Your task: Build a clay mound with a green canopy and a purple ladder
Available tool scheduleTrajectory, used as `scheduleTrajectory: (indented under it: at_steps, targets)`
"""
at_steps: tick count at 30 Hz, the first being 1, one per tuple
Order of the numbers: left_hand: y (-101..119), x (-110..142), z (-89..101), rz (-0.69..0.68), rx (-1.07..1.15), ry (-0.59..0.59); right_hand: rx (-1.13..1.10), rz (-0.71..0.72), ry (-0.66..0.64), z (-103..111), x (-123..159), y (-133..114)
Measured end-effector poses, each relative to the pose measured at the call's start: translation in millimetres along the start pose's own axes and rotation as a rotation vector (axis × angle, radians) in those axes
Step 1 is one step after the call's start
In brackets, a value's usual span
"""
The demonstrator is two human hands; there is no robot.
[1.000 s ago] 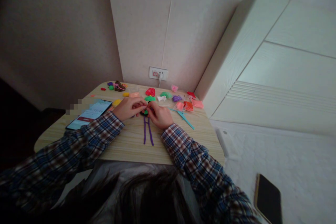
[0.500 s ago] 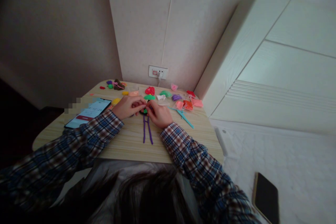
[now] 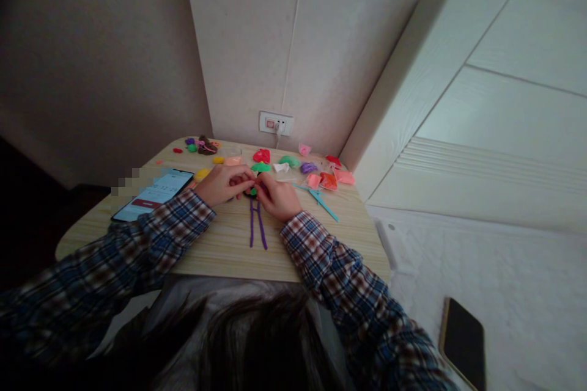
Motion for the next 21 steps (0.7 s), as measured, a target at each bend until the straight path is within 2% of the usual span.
scheduleTrajectory:
  at_steps: [21]
  targets:
    - [-1.4, 0.2, -1.2, 0.009, -0.029, -0.005, 0.026, -0.001, -0.018, -1.8, 0.4, 1.5]
Point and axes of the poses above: each hand's wrist, its own x-axis away from the middle knuckle, its own z-axis out of the back of the hand, y = z × x, the point moved 8 cm from there along -x, towards the middle knuckle, and after that the axes turned 3 degrees about x, right-handed, at the moved point
